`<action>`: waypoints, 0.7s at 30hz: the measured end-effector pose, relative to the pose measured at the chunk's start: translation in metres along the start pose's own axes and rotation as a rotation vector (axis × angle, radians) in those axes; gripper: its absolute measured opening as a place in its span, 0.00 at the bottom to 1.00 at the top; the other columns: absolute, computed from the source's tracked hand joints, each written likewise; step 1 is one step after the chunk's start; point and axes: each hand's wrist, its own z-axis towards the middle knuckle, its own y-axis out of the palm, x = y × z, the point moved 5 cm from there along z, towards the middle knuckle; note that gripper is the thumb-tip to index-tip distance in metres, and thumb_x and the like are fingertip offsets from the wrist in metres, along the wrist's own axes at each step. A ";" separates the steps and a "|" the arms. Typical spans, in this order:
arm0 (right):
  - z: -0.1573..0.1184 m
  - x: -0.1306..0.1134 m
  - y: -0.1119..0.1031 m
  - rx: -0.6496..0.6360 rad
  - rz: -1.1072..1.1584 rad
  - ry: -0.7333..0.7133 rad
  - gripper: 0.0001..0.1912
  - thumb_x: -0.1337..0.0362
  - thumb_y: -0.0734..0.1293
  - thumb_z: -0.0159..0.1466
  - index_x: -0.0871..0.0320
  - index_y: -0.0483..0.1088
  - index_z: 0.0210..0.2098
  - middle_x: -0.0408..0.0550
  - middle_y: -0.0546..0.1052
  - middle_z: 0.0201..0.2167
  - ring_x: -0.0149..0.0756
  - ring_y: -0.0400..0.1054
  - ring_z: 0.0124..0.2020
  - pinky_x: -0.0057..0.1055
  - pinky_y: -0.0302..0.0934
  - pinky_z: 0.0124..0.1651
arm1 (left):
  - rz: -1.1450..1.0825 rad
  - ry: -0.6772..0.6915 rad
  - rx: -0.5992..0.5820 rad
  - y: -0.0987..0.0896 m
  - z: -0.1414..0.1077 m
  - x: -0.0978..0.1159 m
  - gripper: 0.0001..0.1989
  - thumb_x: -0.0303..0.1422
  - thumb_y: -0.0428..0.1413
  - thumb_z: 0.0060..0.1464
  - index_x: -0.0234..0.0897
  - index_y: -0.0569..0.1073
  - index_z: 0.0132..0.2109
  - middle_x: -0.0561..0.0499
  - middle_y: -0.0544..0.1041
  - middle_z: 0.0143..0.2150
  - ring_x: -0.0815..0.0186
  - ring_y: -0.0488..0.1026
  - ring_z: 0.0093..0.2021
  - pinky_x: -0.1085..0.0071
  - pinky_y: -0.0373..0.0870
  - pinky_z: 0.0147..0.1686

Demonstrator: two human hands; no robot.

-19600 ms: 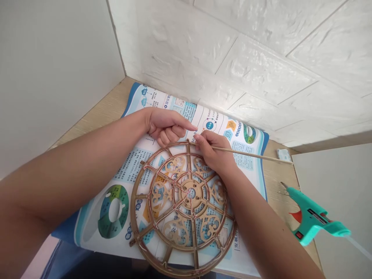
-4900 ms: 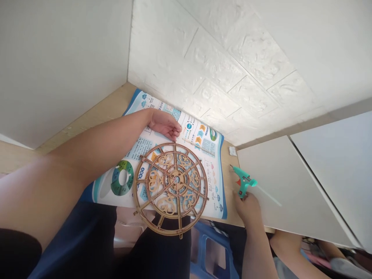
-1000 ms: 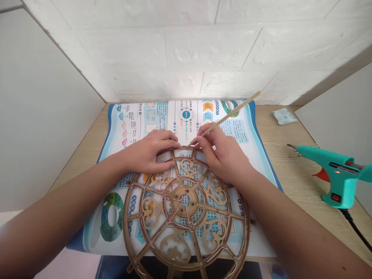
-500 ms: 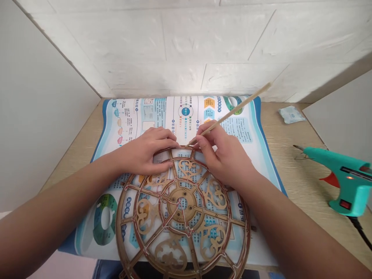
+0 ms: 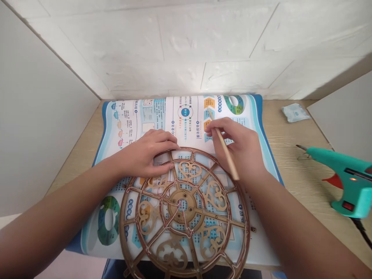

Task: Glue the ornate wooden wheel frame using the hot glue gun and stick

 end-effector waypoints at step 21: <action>-0.018 -0.026 0.016 -0.511 0.172 -0.044 0.13 0.65 0.64 0.60 0.53 0.70 0.45 0.51 0.81 0.48 0.50 0.75 0.50 0.48 0.68 0.54 | -0.106 -0.024 0.152 -0.002 -0.009 0.002 0.18 0.39 0.54 0.64 0.36 0.84 0.50 0.37 0.80 0.54 0.48 0.75 0.55 0.50 0.68 0.61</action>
